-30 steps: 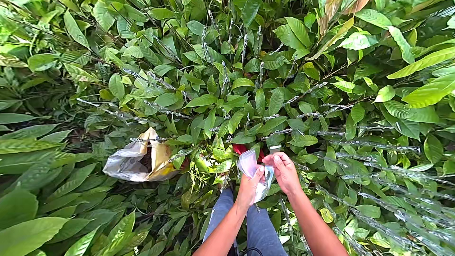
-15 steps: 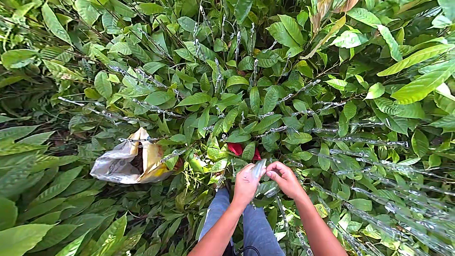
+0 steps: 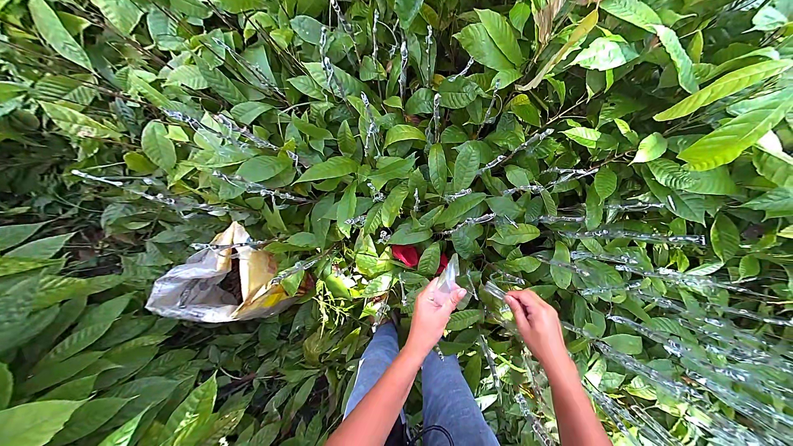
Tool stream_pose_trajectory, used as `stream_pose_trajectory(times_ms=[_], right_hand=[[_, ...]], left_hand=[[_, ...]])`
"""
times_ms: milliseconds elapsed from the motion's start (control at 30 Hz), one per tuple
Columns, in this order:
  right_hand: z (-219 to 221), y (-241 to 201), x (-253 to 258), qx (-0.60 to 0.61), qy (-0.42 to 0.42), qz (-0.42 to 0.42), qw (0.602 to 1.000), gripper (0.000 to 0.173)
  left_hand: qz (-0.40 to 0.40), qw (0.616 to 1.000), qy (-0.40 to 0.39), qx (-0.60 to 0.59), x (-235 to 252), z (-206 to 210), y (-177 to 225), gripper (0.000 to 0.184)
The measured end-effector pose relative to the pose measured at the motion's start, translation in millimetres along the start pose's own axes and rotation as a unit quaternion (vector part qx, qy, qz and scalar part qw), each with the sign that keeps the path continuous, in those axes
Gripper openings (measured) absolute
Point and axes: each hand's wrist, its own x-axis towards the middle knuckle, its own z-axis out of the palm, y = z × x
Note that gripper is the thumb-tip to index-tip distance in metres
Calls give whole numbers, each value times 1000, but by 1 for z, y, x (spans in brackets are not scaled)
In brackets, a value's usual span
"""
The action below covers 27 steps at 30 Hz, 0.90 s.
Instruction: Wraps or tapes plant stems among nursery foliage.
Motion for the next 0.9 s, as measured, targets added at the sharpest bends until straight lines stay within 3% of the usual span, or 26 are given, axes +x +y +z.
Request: stream_pose_trajectory(times_ms=[100, 200, 367, 633, 900], right_hand=[[-21, 14, -5, -152, -2, 67, 986, 26], [-29, 16, -5, -211, -34, 121, 969, 27], [-29, 11, -2, -247, -59, 182, 950, 29], [-25, 9, 10, -283, -74, 210, 933, 32], [-5, 6, 50, -295, -216, 270, 891, 42]], left_hand=[[-9, 1000, -2, 0, 1, -3, -2, 8], [-16, 1000, -1, -2, 0, -3, -3, 7], [-30, 999, -4, -26, -2, -4, -2, 6], [-39, 999, 5, -16, -4, -14, -1, 6], [-32, 999, 8, -39, -7, -21, 5, 7]])
